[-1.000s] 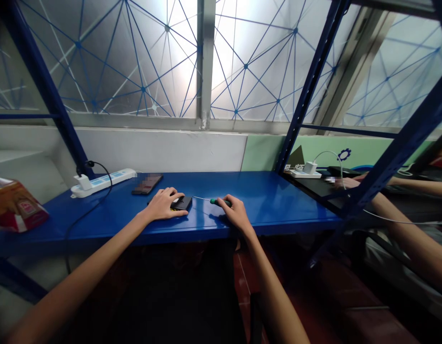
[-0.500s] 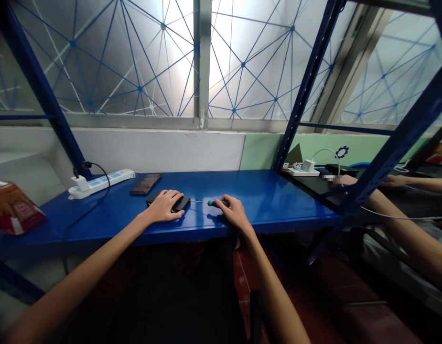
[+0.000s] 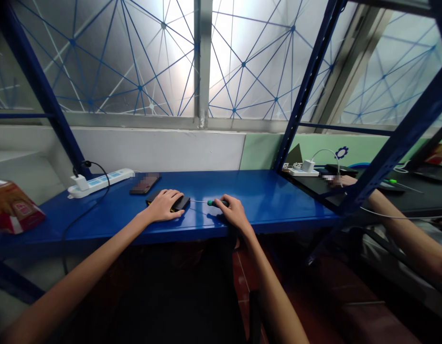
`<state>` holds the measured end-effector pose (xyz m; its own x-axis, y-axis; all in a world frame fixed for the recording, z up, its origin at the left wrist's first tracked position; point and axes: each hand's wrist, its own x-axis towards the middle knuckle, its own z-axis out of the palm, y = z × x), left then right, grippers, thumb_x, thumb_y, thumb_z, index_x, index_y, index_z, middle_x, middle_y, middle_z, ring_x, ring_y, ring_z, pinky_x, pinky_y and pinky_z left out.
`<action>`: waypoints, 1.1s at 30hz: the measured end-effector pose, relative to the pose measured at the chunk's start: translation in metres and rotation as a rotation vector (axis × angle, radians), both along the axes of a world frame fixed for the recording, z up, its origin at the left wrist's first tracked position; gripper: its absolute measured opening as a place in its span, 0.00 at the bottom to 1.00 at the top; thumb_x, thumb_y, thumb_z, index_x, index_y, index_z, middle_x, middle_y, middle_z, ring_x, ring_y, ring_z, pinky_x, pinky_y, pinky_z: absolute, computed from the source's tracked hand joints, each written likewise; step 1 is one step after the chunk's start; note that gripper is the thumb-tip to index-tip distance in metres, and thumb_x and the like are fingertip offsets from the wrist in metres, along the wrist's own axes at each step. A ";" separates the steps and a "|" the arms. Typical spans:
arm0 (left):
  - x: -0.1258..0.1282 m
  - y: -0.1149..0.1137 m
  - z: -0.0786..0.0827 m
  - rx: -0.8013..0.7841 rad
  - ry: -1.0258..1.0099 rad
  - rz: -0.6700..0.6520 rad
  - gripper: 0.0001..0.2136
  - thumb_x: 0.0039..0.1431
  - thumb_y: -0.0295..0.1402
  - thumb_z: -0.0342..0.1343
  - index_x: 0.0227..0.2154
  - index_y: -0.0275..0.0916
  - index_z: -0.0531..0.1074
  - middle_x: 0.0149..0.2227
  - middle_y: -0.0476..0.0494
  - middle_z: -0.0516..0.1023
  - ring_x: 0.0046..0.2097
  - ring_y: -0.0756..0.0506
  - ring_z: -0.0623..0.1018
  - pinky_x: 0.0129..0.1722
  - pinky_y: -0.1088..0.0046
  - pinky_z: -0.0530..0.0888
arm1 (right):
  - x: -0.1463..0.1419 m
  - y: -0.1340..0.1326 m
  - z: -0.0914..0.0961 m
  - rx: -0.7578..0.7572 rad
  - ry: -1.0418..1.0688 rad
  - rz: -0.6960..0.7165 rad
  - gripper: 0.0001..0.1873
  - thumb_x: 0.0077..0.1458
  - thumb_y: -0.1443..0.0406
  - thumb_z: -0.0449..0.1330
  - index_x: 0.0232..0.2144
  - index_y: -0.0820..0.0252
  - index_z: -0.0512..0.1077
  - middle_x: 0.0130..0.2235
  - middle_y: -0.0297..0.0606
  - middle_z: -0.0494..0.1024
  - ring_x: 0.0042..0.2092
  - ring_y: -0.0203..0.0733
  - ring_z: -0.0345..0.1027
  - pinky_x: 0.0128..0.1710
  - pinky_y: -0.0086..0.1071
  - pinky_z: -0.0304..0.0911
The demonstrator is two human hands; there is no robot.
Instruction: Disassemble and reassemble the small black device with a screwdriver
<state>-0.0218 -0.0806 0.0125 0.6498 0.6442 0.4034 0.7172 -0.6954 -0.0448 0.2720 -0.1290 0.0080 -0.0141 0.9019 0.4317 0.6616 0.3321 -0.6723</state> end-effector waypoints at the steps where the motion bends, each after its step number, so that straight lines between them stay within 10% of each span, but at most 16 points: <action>1: 0.000 0.000 0.000 -0.002 -0.001 0.000 0.27 0.60 0.50 0.51 0.54 0.35 0.69 0.54 0.31 0.73 0.54 0.33 0.71 0.55 0.54 0.64 | 0.000 0.000 0.000 -0.003 0.000 -0.002 0.22 0.58 0.48 0.55 0.27 0.59 0.73 0.27 0.33 0.72 0.30 0.38 0.61 0.31 0.30 0.54; 33: 0.000 -0.002 0.001 -0.023 -0.025 -0.006 0.28 0.60 0.53 0.49 0.54 0.36 0.70 0.54 0.31 0.73 0.54 0.33 0.71 0.55 0.53 0.63 | -0.001 -0.002 0.001 -0.011 -0.005 -0.016 0.22 0.58 0.48 0.54 0.27 0.58 0.73 0.27 0.34 0.72 0.31 0.39 0.63 0.32 0.30 0.55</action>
<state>-0.0216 -0.0826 0.0139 0.6434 0.6497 0.4048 0.7140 -0.7001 -0.0112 0.2714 -0.1306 0.0094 -0.0020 0.9066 0.4219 0.6699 0.3145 -0.6725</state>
